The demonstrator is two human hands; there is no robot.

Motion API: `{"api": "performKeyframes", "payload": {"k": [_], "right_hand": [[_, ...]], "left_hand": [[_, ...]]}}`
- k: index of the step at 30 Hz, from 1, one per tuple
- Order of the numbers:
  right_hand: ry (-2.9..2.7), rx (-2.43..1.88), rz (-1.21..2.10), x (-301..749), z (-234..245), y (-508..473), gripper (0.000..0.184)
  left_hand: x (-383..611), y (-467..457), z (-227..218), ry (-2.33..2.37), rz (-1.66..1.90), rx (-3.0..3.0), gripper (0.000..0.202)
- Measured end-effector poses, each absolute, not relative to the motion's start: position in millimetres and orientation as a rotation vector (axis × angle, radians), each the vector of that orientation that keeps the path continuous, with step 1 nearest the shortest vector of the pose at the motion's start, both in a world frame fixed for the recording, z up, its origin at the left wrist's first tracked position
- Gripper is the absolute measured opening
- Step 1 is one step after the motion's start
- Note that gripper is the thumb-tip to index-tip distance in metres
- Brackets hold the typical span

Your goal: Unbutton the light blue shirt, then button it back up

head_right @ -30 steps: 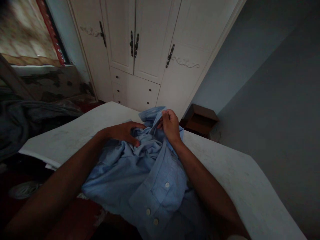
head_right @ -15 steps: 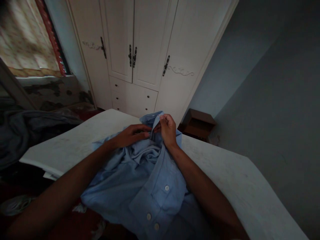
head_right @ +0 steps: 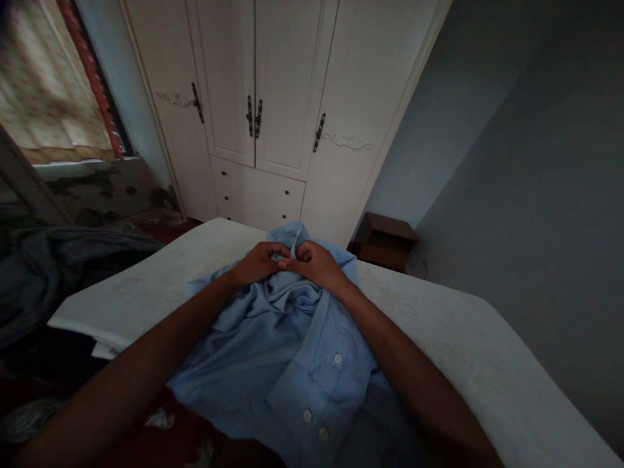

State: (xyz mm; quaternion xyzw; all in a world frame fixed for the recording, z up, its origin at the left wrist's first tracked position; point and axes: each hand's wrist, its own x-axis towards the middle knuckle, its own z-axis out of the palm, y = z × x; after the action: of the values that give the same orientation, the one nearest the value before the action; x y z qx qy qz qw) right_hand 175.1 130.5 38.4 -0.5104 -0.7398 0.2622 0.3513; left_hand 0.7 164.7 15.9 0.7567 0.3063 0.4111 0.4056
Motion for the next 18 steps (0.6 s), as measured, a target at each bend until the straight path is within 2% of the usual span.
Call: {"api": "performKeyframes", "payload": {"k": [8, 11, 14, 16, 18], "right_hand": [[-2.099, -1.428, 0.707, 187.7, 50.4, 93.6, 0.039], [-2.220, -1.612, 0.550, 178.4, 65.9, 71.8, 0.048], [-2.276, -1.809, 0.236, 164.9, 74.7, 46.4, 0.050], [-2.258, -1.848, 0.055, 159.6, 75.3, 30.2, 0.040], [-2.310, -1.762, 0.082, 159.1, 75.2, 17.5, 0.020]], "left_hand": [[6.1, 160.1, 16.6, 0.734, 1.135, 1.650, 0.035], [7.5, 159.7, 15.2, 0.734, 1.164, 1.598, 0.037], [9.0, 159.7, 12.8, 0.739, 1.181, 1.574, 0.038], [10.3, 160.5, 11.0, 0.749, 1.205, 1.555, 0.039], [11.7, 161.8, 9.5, 0.762, 1.241, 1.532, 0.039]]}}
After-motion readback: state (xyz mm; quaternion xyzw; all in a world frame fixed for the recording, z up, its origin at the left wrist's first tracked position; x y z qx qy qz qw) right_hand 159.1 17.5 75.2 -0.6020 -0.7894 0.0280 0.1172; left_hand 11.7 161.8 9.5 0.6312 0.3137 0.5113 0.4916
